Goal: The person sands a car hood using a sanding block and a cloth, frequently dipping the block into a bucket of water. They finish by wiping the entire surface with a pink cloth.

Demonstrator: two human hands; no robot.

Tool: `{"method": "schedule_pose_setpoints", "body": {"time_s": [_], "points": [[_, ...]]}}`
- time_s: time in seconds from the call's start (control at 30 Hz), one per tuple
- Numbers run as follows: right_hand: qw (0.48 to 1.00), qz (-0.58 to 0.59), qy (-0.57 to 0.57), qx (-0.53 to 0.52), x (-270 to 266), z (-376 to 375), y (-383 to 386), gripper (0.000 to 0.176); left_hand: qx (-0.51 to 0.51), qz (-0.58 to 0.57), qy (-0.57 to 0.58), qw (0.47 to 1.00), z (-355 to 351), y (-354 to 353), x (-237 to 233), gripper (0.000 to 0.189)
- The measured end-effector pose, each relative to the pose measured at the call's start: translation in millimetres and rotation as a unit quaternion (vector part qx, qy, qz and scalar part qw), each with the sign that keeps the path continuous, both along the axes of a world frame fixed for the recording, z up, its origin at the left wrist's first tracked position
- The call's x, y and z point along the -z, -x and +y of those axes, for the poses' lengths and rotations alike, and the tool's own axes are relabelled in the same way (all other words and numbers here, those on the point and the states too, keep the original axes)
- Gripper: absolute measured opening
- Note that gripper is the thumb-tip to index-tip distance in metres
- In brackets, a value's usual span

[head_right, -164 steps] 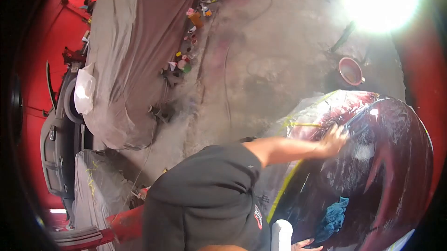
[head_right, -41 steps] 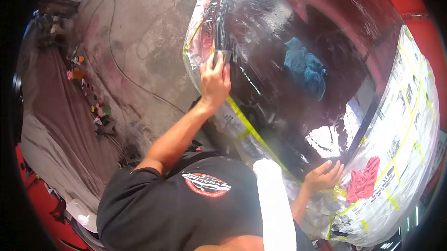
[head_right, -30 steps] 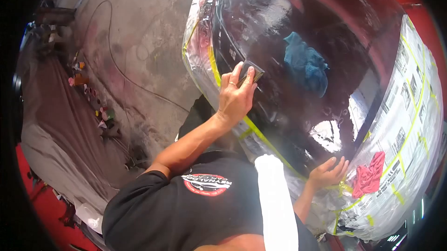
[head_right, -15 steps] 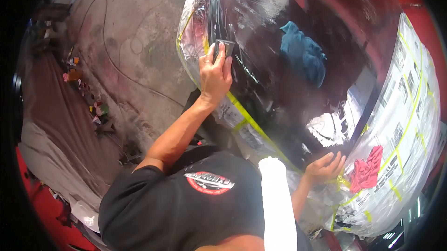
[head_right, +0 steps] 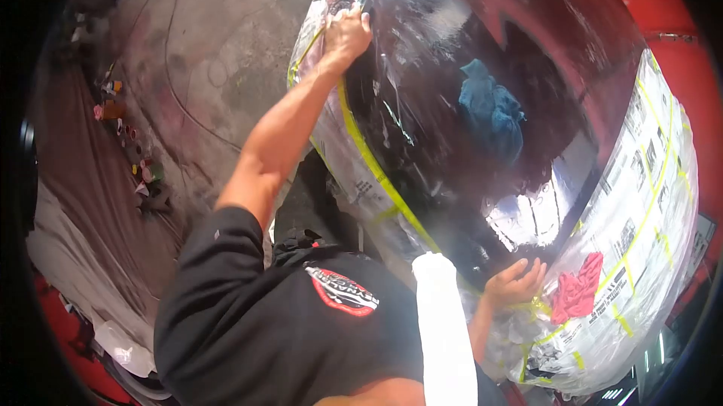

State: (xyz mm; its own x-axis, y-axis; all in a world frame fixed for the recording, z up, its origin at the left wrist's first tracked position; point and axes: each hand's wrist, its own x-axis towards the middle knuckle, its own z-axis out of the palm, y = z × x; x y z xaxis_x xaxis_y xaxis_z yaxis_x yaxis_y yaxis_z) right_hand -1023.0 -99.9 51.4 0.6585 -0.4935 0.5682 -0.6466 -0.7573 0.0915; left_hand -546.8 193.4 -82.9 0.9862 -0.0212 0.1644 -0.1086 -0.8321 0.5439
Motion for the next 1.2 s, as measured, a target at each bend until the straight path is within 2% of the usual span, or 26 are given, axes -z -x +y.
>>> {"method": "schedule_pose_setpoints", "body": {"time_s": [0.07,0.1,0.13,0.2,0.27,0.33,0.4,0.43,0.47,0.5,0.53,0.57,0.6,0.67,0.73,0.8,0.83,0.87,0.9,0.93,0.97,1.0,1.03,1.07,1.13,1.2], "points": [[1.0,-0.003,-0.005,0.002,0,2,-2,0.037,0.013,-0.036,0.003,0.999,4,15,2,0.042],[1.0,-0.002,-0.008,0.007,-2,3,-1,0.037,-0.013,-0.146,-0.019,0.989,1,46,19,0.043],[1.0,-0.002,-0.009,0.009,0,1,-5,0.036,0.021,-0.177,-0.019,0.984,5,87,5,0.044],[1.0,0.002,-0.009,0.016,1,-1,-6,0.036,0.031,-0.09,0.082,0.992,8,146,-25,0.043],[1.0,0.006,0.0,0.003,0,-2,-6,0.036,0.025,-0.155,0.014,0.988,13,74,3,0.036],[1.0,0.007,0.005,-0.002,-5,2,-3,0.034,0.029,0.01,0.008,0.999,6,-22,1,0.033],[1.0,0.018,-0.009,0.016,-10,8,-13,0.032,0.051,0.021,0.015,0.998,4,-38,0,0.032],[0.999,0.014,-0.01,0.032,-10,9,-15,0.031,0.052,0.013,0.033,0.998,7,-19,-3,0.03],[0.999,0.005,-0.026,0.026,-6,3,-10,0.03,0.15,-0.2,-0.071,0.966,15,14,0,0.028],[0.999,-0.009,-0.032,0.036,-8,7,-14,0.033,0.204,-0.159,-0.103,0.96,23,58,-20,0.036],[0.999,-0.008,-0.028,0.046,-9,8,-16,0.031,0.136,-0.115,0.026,0.984,13,102,-30,0.039],[0.997,-0.012,-0.046,0.058,-16,12,-19,0.03,0.161,-0.138,-0.017,0.977,11,136,-49,0.037],[0.995,-0.04,-0.066,0.057,-13,12,-20,0.029,0.185,-0.112,-0.057,0.975,12,151,-60,0.038],[0.995,-0.046,-0.071,0.059,-29,14,-19,0.028,0.267,-0.103,-0.035,0.958,17,144,-76,0.038],[0.989,-0.123,-0.067,0.053,-26,11,-13,0.029,0.287,-0.087,0.121,0.946,13,129,-89,0.039],[0.978,-0.185,-0.056,0.084,-22,14,-8,0.025,0.232,0.154,0.381,0.881,-13,135,-127,0.047],[0.973,-0.208,-0.043,0.095,-27,19,-10,0.026,0.287,0.167,0.372,0.867,-29,145,-139,0.047],[0.965,-0.242,-0.018,0.099,-24,26,-14,0.025,0.291,0.225,0.44,0.819,-35,156,-152,0.051],[0.954,-0.273,-0.078,0.093,-38,41,-28,0.02,0.275,0.284,0.507,0.766,-46,161,-160,0.055],[0.947,-0.301,-0.101,0.054,-46,64,-48,0.019,0.387,0.314,0.487,0.717,-55,157,-149,0.061],[0.929,-0.279,-0.244,0.009,-61,92,-66,0.03,0.427,0.329,0.423,0.729,-69,162,-160,0.061],[0.908,-0.27,-0.314,-0.059,-66,116,-83,0.04,0.461,0.338,0.355,0.74,-85,172,-174,0.061],[0.892,-0.268,-0.344,-0.12,-62,135,-101,0.046,0.494,0.342,0.326,0.73,-94,174,-172,0.058],[0.885,-0.297,-0.329,-0.144,-52,151,-120,0.037,0.525,0.345,0.304,0.716,-104,176,-165,0.056],[0.859,-0.337,-0.376,-0.089,-37,171,-141,0.03,0.572,0.327,0.284,0.697,-107,175,-159,0.05],[0.817,-0.363,-0.447,-0.033,-28,182,-148,0.033,0.615,0.326,0.199,0.69,-105,150,-148,0.047]]}}
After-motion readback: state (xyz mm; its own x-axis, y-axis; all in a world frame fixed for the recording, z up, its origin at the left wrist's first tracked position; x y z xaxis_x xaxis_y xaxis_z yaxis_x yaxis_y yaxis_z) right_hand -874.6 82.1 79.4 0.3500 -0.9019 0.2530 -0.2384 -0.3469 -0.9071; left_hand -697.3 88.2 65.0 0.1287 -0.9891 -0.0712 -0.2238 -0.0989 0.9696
